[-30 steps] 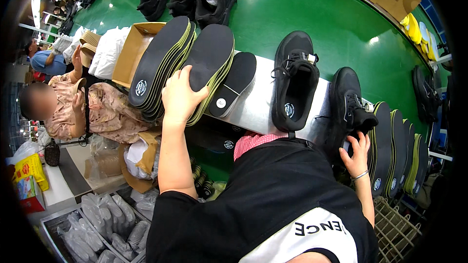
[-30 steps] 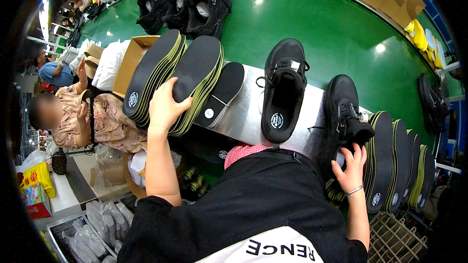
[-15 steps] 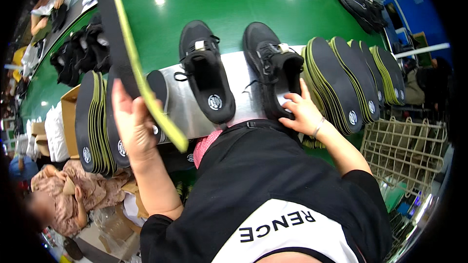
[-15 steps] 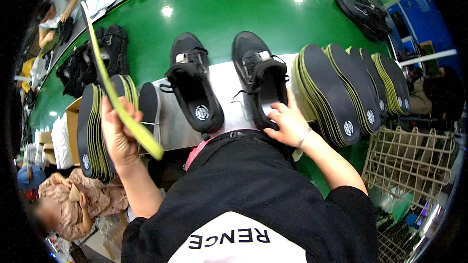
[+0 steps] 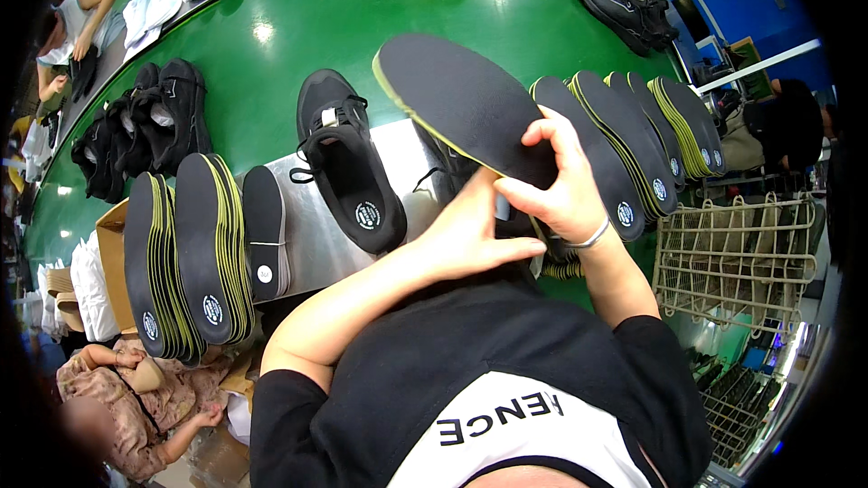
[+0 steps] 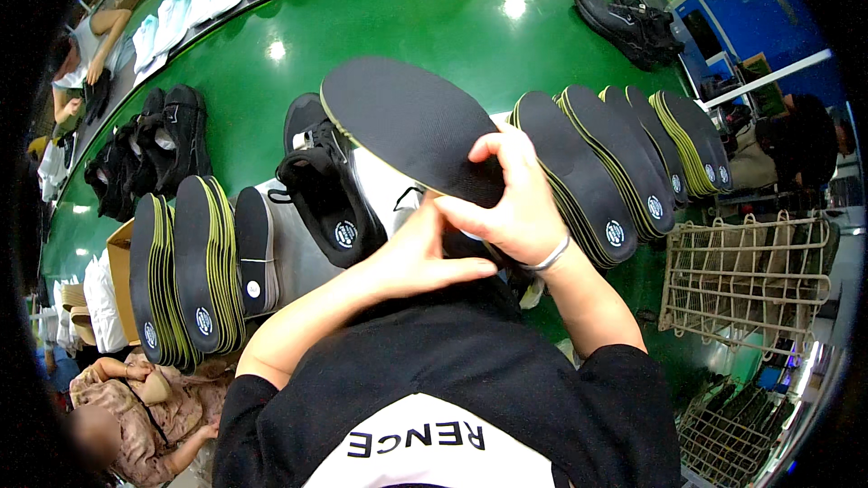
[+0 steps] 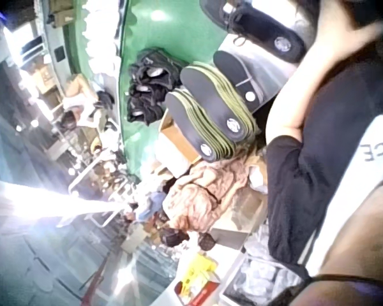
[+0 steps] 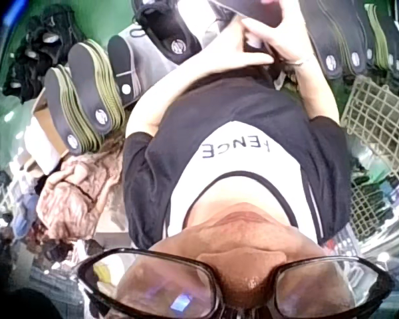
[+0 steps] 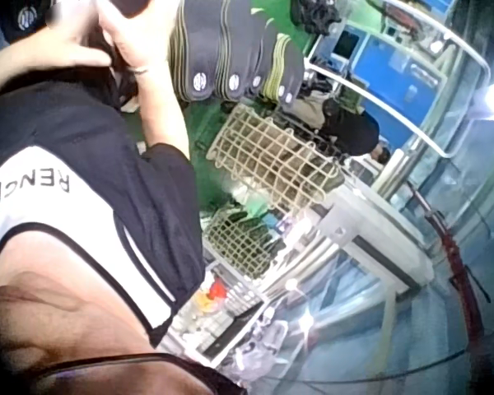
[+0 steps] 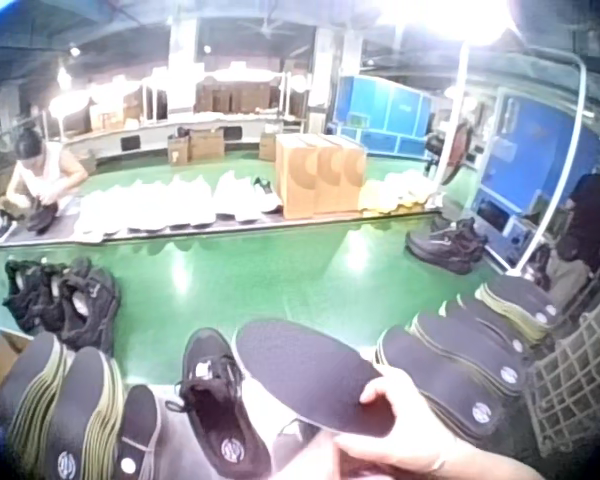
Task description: The person assembles footwear by picking up black shoe uppers from a conveyor belt, retrieving matching insoles from nearby bags, and inserting the insoles into the shoes by hand.
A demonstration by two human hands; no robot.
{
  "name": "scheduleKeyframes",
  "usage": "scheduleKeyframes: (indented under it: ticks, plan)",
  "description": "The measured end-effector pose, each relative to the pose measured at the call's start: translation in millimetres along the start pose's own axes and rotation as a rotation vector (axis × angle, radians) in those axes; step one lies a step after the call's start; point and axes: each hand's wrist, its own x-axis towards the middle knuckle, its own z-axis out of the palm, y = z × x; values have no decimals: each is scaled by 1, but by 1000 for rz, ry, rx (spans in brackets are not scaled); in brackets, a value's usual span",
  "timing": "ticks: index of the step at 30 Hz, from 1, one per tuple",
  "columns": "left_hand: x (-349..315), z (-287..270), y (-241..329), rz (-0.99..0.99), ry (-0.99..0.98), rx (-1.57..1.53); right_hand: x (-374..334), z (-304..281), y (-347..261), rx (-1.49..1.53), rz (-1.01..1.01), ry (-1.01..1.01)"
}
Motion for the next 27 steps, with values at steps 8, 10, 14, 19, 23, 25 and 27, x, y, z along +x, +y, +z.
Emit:
scheduleKeyframes:
  ticks: [8,10,14,19,23,25,27]
  plan:
    - [12,-27,-8,-157,325,-1036,-28,-4,1,23,-54,-101]
    - [18,-17,-14,-164,453,-1083,-34,4,5,-61,-36,-123]
    - [21,-3,-18,-181,498,-876,-34,3,-2,-109,137,-215]
    - [20,-16,-30,-245,460,118,-43,-37,22,184,210,-25]
    - [16,-14,-68,-577,202,407,-53,-52,23,585,511,-70]
    - [16,-10,-75,-512,201,278,-60,-48,28,492,472,-82]
    - [23,-16,-62,-491,321,-170,-64,-53,29,448,485,-118]
